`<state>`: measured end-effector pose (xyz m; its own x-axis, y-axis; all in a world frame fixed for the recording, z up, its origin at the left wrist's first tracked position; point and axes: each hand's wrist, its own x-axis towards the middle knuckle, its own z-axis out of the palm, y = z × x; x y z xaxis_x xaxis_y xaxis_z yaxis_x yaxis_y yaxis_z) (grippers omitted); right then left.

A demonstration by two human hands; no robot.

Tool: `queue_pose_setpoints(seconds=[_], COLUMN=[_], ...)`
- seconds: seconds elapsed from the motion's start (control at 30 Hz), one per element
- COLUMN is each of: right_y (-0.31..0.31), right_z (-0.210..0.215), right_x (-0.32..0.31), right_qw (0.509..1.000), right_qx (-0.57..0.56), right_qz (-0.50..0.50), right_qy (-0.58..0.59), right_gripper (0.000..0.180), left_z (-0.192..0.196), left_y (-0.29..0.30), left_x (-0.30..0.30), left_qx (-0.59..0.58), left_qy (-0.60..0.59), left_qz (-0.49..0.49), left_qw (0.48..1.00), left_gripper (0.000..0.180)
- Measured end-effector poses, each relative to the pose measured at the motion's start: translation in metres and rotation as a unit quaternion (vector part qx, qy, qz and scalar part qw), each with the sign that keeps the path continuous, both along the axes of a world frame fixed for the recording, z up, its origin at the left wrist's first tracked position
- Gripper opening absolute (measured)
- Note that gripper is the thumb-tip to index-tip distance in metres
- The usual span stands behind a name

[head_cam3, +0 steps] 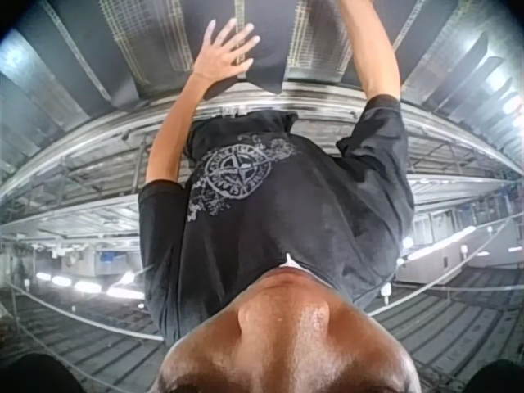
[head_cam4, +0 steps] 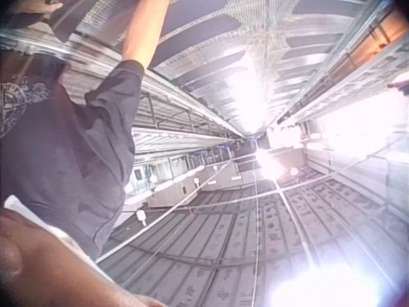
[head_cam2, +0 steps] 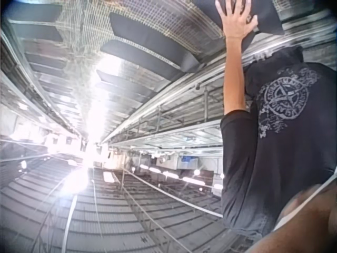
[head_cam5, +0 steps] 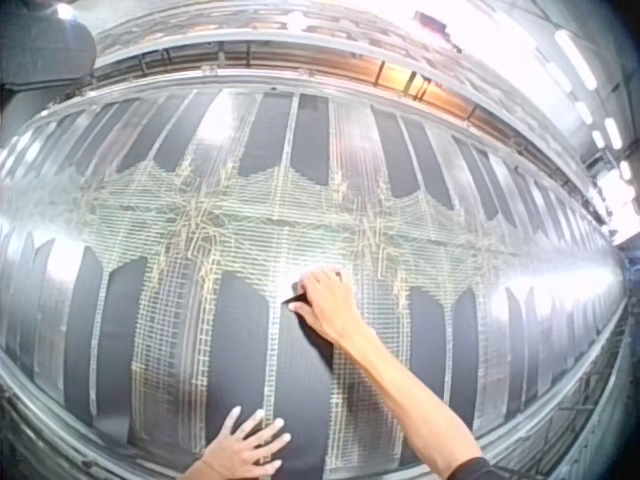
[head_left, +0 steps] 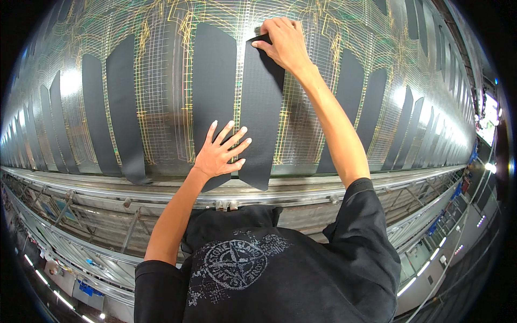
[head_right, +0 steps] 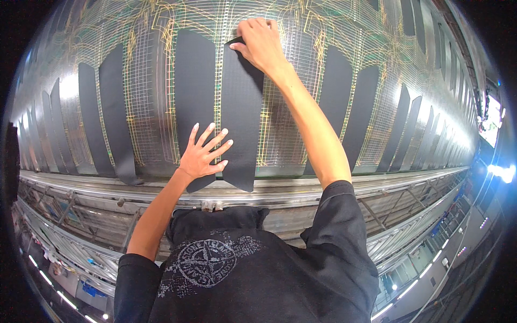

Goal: The person applies black tape strips to a large curved glass surface with a grid pattern. They smooth each strip down with their hands to ensure adhesion, working methodically along the surface.

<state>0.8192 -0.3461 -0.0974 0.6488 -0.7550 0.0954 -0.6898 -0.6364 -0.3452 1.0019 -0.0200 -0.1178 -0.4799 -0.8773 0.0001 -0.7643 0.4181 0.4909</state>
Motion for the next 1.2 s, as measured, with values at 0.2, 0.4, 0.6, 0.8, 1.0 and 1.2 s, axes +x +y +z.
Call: queue_pose_setpoints(seconds=[0.2, 0.4, 0.6, 0.8, 1.0, 1.2], right_y=[0.014, 0.082, 0.072, 0.104, 0.288, 0.409], right_z=[-0.011, -0.038, -0.038, -0.037, -0.003, 0.047], right_x=[-0.008, 0.013, 0.024, 0.024, -0.011, -0.047], right_qw=[0.989, 0.997, 0.996, 0.99, 0.995, 0.965], right_qx=[-0.109, -0.049, -0.043, -0.033, 0.094, 0.178], right_qz=[-0.094, -0.059, -0.081, -0.133, -0.034, -0.157], right_qy=[-0.042, -0.022, 0.01, -0.039, -0.001, -0.112], right_gripper=[0.071, 0.09, 0.084, 0.076, 0.069, 0.065], left_z=[0.001, 0.0, 0.001, 0.006, 0.034, 0.032], left_y=[-0.001, -0.001, 0.001, -0.001, -0.007, -0.034], left_x=[-0.001, 0.001, 0.001, 0.002, 0.0, 0.008], left_qx=[-0.002, -0.004, -0.002, 0.023, 0.013, 0.003], left_qy=[-0.003, 0.003, 0.005, 0.004, 0.272, 0.088], left_qz=[-0.001, 0.002, -0.001, -0.012, 0.179, 0.166], left_qw=[1.0, 1.0, 1.0, 1.0, 0.945, 0.982], left_gripper=[0.064, 0.063, 0.064, 0.055, 0.057, 0.052])
